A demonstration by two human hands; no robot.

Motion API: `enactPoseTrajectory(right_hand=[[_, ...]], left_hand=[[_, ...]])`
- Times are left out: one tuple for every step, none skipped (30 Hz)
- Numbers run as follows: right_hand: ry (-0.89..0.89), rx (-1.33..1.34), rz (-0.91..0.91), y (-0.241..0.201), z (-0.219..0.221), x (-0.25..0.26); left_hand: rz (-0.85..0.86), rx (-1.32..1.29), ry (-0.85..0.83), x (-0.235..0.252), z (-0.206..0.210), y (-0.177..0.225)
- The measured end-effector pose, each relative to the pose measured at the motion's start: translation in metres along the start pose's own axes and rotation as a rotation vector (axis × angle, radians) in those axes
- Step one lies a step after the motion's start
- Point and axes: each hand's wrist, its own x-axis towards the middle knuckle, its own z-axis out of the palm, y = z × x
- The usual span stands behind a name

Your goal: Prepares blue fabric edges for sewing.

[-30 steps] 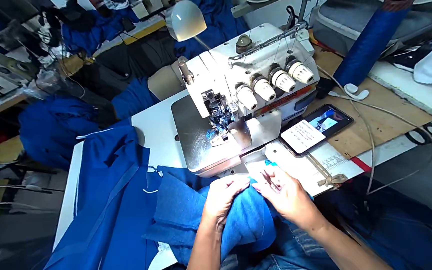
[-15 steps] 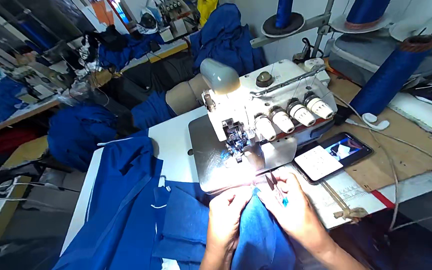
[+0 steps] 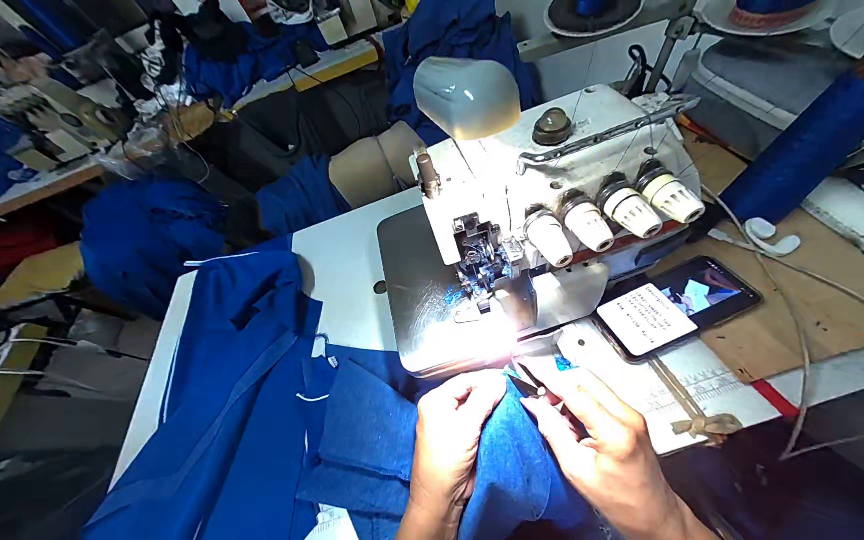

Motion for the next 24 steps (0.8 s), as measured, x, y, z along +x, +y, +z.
enactPoseTrajectory(right_hand=[[0.0, 0.001, -0.001, 0.0004, 0.0, -0.0003], [-0.003, 0.002, -0.001, 0.0005, -0.0001, -0.0006], [-0.003, 0.006, -0.001, 0.0005, 0.0001, -0.0009], [-0.003, 0.006, -0.001, 0.0003, 0.0001, -0.0009], [-0.004, 0.004, 0.002, 0.0, -0.0001, -0.001], [-0.006, 0.004, 0.003, -0.0005, -0.0004, -0.0012], [-0.007, 0.006, 0.003, -0.0009, -0.0006, -0.0013], [-0.005, 0.008, 0.004, -0.0011, -0.0006, -0.0014], [-0.002, 0.008, 0.006, -0.0013, -0.0004, -0.0018], [-0.001, 0.007, 0.009, -0.0015, -0.0001, -0.002], [-0.003, 0.004, 0.01, -0.0017, -0.0001, -0.0022], [-0.007, -0.002, 0.01, -0.0016, -0.0003, -0.0022], [-0.01, -0.007, 0.009, -0.0015, -0.0006, -0.0019], [-0.012, -0.009, 0.008, -0.0014, -0.0009, -0.0016], [-0.014, -0.011, 0.007, -0.0016, -0.0012, -0.0014], [-0.017, -0.015, 0.007, -0.0018, -0.0015, -0.0013], [-0.019, -0.021, 0.007, -0.0021, -0.0018, -0.0015], [-0.02, -0.027, 0.007, -0.0022, -0.002, -0.0017], [-0.019, -0.03, 0.005, -0.0023, -0.0021, -0.0019], [-0.019, -0.031, 0.004, -0.0023, -0.0022, -0.0021], [-0.014, -0.026, 0.004, -0.0022, -0.0022, -0.0024], [-0.009, -0.023, 0.004, -0.0021, -0.0023, -0.0026], [-0.004, -0.02, 0.003, -0.0021, -0.0023, -0.0029], [0.001, -0.019, 0.003, -0.0022, -0.0023, -0.0035]], left_hand=[[0.0, 0.0, 0.002, 0.0, 0.0, 0.0002], [-0.005, -0.001, 0.005, -0.0001, -0.0001, 0.0005], [-0.008, -0.003, 0.005, -0.0002, -0.0005, 0.0006], [-0.008, -0.008, 0.005, -0.0002, -0.0008, 0.0004], [-0.008, -0.016, 0.004, -0.0003, -0.0012, 0.0], [-0.005, -0.022, 0.0, -0.0003, -0.0016, -0.0003], [0.001, -0.024, -0.005, -0.0004, -0.002, -0.0006], [0.006, -0.024, -0.006, -0.0004, -0.0021, -0.0008], [0.01, -0.023, -0.008, -0.0006, -0.0023, -0.0009], [0.013, -0.019, -0.011, -0.0008, -0.0026, -0.0011], [0.015, -0.009, -0.012, -0.0009, -0.0029, -0.0011], [0.019, 0.0, -0.015, -0.0009, -0.003, -0.0013], [0.025, 0.01, -0.018, -0.0009, -0.0031, -0.0014], [0.031, 0.016, -0.021, -0.0009, -0.0033, -0.0017], [0.035, 0.017, -0.022, -0.0008, -0.0034, -0.0018], [0.038, 0.017, -0.019, -0.0006, -0.0035, -0.0018], [0.036, 0.015, -0.019, -0.0007, -0.0036, -0.0016], [0.035, 0.017, -0.02, -0.0008, -0.0038, -0.0013], [0.033, 0.018, -0.022, -0.0008, -0.004, -0.0012], [0.033, 0.021, -0.024, -0.0009, -0.0042, -0.0013], [0.032, 0.024, -0.024, -0.001, -0.0042, -0.0012], [0.029, 0.025, -0.023, -0.001, -0.0041, -0.0009], [0.025, 0.024, -0.022, -0.0009, -0.0039, -0.0008], [0.019, 0.019, -0.022, -0.0009, -0.004, -0.0011]])
